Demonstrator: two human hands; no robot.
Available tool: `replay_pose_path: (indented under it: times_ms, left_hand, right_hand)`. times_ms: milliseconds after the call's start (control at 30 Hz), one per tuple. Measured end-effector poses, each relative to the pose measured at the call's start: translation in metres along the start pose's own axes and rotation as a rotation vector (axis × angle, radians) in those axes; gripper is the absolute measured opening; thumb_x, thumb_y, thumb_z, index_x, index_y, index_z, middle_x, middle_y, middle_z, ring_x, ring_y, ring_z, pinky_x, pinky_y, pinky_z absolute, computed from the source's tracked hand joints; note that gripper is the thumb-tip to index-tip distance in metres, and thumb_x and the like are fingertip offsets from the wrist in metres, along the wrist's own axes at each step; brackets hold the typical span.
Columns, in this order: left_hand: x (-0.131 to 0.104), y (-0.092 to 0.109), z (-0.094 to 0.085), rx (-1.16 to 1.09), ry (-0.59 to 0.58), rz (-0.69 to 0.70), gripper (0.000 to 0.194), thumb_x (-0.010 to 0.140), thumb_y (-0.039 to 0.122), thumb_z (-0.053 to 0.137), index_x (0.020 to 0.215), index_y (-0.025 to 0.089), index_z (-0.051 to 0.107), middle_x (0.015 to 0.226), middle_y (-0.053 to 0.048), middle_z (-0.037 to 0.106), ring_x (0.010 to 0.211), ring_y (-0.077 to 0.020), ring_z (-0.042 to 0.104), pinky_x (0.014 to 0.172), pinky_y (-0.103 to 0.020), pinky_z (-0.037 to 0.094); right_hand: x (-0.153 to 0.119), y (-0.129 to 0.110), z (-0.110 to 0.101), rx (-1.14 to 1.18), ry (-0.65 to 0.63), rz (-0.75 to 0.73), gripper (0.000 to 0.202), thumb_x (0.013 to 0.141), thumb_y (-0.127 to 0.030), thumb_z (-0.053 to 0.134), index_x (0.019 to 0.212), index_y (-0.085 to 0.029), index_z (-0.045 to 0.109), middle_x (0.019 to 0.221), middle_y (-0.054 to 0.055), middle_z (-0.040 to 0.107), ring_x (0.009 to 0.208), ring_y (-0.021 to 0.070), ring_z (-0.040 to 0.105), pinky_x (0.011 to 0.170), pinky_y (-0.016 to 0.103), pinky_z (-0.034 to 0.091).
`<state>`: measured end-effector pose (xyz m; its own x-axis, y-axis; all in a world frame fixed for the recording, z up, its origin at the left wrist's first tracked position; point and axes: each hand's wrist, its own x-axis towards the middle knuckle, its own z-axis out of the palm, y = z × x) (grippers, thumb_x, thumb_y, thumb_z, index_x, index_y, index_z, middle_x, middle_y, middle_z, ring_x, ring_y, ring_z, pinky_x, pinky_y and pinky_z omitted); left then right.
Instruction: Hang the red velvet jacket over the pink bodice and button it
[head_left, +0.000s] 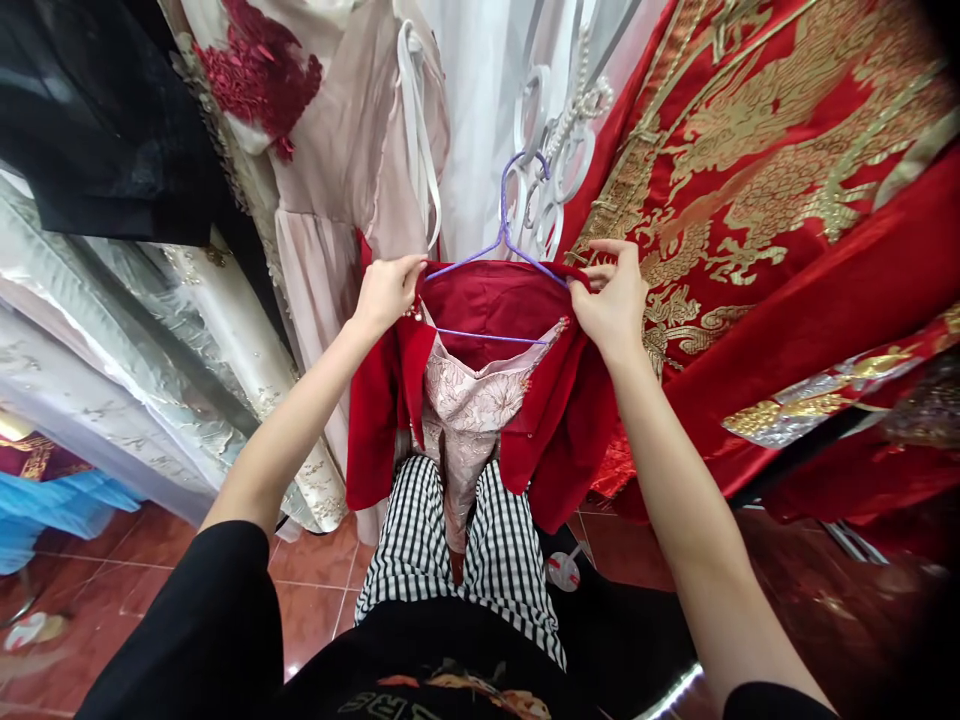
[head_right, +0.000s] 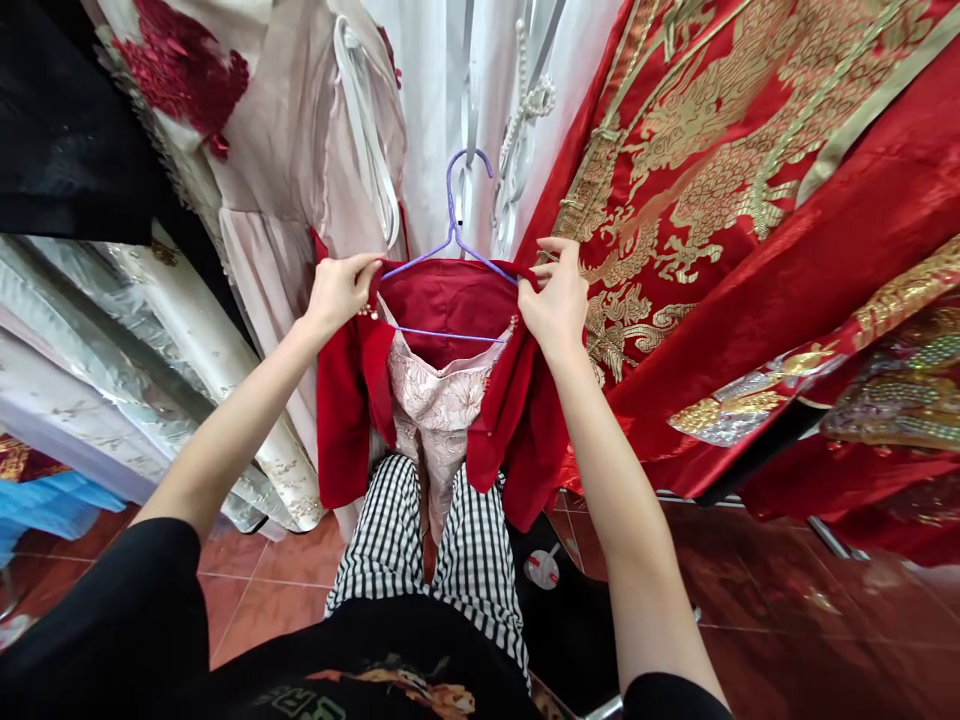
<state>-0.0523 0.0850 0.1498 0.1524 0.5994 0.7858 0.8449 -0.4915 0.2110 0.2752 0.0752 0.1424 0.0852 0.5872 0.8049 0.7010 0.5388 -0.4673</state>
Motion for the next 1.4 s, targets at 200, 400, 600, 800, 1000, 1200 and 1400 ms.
replay_pose_path:
  times_ms: [200,400,600,800,1000,1200,1400]
  left_hand:
    - [0.030,0.006,-0.008,-0.085,0.169,-0.056,0.032,0.092,0.046,0.055,0.091,0.018,0.073,0.083,-0.009,0.075,0.091,-0.0235,0.070,0.088,-0.031,0.052]
    - [0.000,0.041,-0.024,-0.166,0.115,-0.036,0.031,0.091,0.046,0.058,0.095,0.019,0.074,0.070,-0.002,0.072,0.068,-0.0157,0.067,0.078,-0.027,0.054]
    - [-0.016,0.063,-0.030,-0.373,0.057,-0.031,0.041,0.098,0.048,0.046,0.104,0.018,0.072,0.079,-0.004,0.073,0.070,-0.0145,0.070,0.074,-0.025,0.054]
    - [-0.011,0.045,0.003,-0.136,-0.069,0.008,0.044,0.101,0.045,0.039,0.129,0.018,0.061,0.125,-0.013,0.067,0.120,-0.0265,0.061,0.109,-0.044,0.042]
    - [-0.038,0.044,0.040,-0.085,-0.013,-0.003,0.059,0.102,0.048,0.031,0.153,0.018,0.033,0.152,-0.017,0.046,0.146,-0.0289,0.036,0.123,-0.051,0.020]
    - [-0.102,0.067,0.065,-0.113,0.035,-0.067,0.073,0.097,0.046,0.043,0.158,0.014,0.018,0.167,-0.020,0.013,0.156,-0.0298,0.007,0.124,-0.054,0.013]
    - [-0.142,0.065,0.085,-0.035,0.042,-0.166,0.058,0.091,0.033,0.053,0.146,0.017,0.043,0.148,-0.020,0.047,0.137,-0.0321,0.045,0.114,-0.049,0.034]
  right_hand:
    - [0.016,-0.040,-0.010,-0.119,-0.008,0.086,0.043,0.077,-0.023,0.062,0.119,-0.021,0.051,0.090,0.004,0.067,0.088,0.0242,0.065,0.090,0.050,0.051]
    - [-0.016,-0.073,-0.022,-0.078,-0.046,0.016,0.045,0.076,-0.025,0.060,0.120,-0.023,0.051,0.092,0.003,0.066,0.085,0.0231,0.064,0.083,0.048,0.054]
    - [-0.032,-0.087,-0.032,0.100,-0.175,-0.077,0.031,0.082,-0.028,0.056,0.112,-0.023,0.056,0.094,0.003,0.067,0.078,0.0175,0.065,0.070,0.034,0.058]
    - [-0.021,-0.057,-0.009,0.020,-0.104,-0.007,0.023,0.083,-0.028,0.062,0.103,-0.021,0.056,0.090,0.004,0.062,0.078,0.0193,0.062,0.073,0.038,0.058]
    - [-0.055,-0.046,0.029,0.011,-0.214,0.038,0.025,0.086,-0.029,0.060,0.107,-0.020,0.051,0.092,0.007,0.061,0.083,0.0219,0.061,0.074,0.039,0.057]
    - [-0.093,-0.048,0.041,-0.074,-0.250,-0.023,0.018,0.086,-0.022,0.055,0.104,-0.020,0.053,0.099,0.011,0.060,0.098,0.0279,0.057,0.093,0.048,0.051]
    - [-0.103,-0.051,0.029,-0.151,-0.206,0.014,0.028,0.081,-0.015,0.055,0.108,-0.020,0.054,0.105,0.013,0.055,0.099,0.0302,0.055,0.089,0.049,0.053]
